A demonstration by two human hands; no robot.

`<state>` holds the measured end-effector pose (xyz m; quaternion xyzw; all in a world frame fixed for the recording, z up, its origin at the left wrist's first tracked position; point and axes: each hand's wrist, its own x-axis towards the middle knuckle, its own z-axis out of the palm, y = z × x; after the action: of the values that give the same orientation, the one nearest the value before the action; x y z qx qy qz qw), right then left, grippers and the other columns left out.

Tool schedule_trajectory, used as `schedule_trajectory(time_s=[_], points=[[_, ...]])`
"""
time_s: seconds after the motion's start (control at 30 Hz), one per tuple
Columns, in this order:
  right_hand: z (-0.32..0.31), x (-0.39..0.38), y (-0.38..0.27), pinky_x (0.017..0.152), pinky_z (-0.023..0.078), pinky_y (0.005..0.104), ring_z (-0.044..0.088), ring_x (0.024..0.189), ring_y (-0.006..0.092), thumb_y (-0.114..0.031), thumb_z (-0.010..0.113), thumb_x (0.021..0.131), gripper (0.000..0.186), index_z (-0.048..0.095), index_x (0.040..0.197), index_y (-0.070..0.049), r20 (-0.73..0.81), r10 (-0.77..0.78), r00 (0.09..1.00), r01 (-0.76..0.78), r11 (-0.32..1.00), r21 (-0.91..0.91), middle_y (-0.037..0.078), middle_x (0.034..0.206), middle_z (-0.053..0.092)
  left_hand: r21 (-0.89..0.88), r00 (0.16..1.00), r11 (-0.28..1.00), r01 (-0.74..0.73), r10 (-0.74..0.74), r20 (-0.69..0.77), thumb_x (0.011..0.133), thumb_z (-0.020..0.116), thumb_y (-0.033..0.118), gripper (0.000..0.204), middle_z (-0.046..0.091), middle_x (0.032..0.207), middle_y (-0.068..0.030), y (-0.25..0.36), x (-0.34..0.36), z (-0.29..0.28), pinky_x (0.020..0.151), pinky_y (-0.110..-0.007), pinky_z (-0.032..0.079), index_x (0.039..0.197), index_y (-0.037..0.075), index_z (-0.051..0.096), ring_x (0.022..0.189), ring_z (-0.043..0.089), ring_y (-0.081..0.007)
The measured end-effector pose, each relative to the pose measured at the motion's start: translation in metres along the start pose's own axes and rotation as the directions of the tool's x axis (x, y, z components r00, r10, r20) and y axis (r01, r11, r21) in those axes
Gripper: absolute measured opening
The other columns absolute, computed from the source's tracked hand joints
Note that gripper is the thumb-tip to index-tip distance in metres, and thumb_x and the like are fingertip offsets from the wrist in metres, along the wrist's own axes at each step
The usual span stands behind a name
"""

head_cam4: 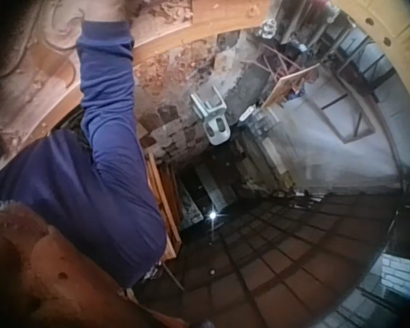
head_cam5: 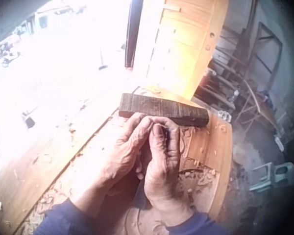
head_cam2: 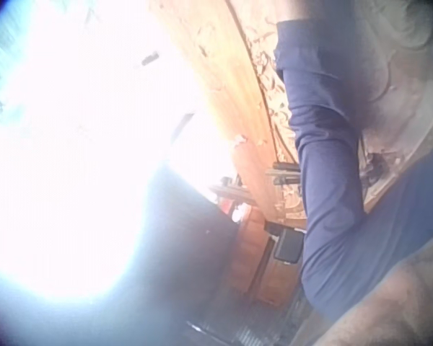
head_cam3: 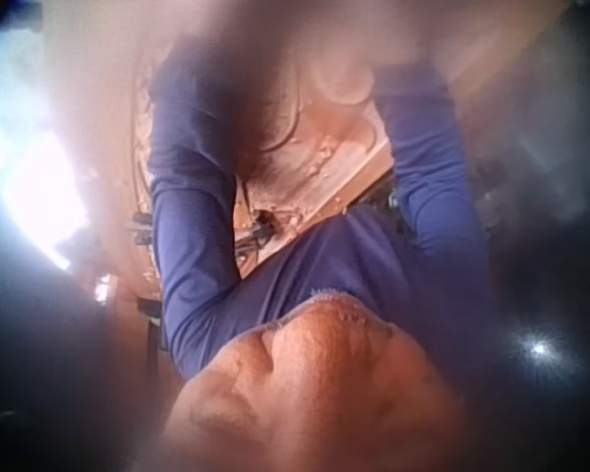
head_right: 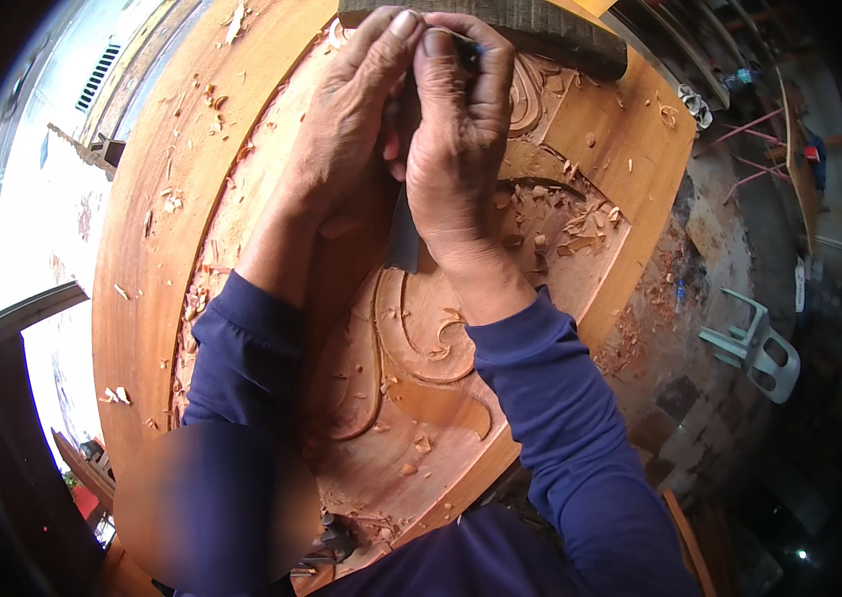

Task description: The person carves decorative floral patterns into a large wooden panel using a chisel and a wooden mallet. They hammer the chisel to remove wood shavings and define the ornate curves and leaves of the relief sculpture.

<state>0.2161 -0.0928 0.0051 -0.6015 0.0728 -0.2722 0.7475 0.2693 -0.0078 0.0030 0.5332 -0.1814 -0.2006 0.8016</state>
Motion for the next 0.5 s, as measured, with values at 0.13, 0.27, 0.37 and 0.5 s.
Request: schedule_trajectory(time_s=[0.13,0.27,0.37,0.5], points=[[0.0,-0.011,-0.009,0.04,0.033,0.0207,0.046,0.051,0.004,-0.032,0.053,0.113,0.022,0.054,0.127,-0.015,0.093,0.128,0.987,-0.134,0.989,0.057,-0.003,0.085,0.06,0.142,0.987,0.983,-0.113,0.127,-0.097,0.112,0.055,0.034,0.029,0.06,0.077,0.0026,-0.005,-0.002,-0.001,0.053,-0.023,0.046,0.105,0.007,0.064,0.062,0.056,-0.0039],[0.004,-0.026,-0.011,0.039,0.035,0.0208,0.049,0.05,0.005,-0.037,0.053,0.113,0.024,0.055,0.126,-0.016,0.117,0.215,0.97,-0.222,0.974,0.049,-0.003,0.085,0.06,0.173,0.945,0.961,-0.215,0.25,-0.21,0.111,0.056,0.033,0.029,0.059,0.079,0.0024,-0.014,-0.01,-0.005,0.054,-0.023,0.045,0.105,0.007,0.067,0.064,0.055,-0.004],[-0.005,0.002,-0.008,0.038,0.034,0.0213,0.049,0.049,0.0053,-0.037,0.051,0.114,0.026,0.056,0.126,-0.015,0.041,0.117,0.992,-0.12,0.991,0.055,-0.002,0.079,0.058,-0.152,0.994,0.988,-0.018,0.001,-0.112,0.11,0.059,0.037,0.032,0.059,0.08,0.0026,0.006,-0.021,0.013,0.052,-0.022,0.043,0.113,0.007,0.07,0.062,0.053,-0.0034],[-0.001,0.005,0.001,0.077,0.049,0.0214,0.058,0.09,0.0076,-0.035,0.051,0.113,0.029,0.063,0.126,-0.011,-0.032,-0.077,0.997,0.073,0.992,-0.101,0.0,0.101,0.065,-0.191,0.993,0.98,-0.052,0.031,-0.113,0.109,0.061,0.036,0.031,0.06,0.081,0.0031,0.005,-0.017,0.013,0.051,-0.022,0.042,0.11,0.006,0.071,0.058,0.052,-0.0046]])
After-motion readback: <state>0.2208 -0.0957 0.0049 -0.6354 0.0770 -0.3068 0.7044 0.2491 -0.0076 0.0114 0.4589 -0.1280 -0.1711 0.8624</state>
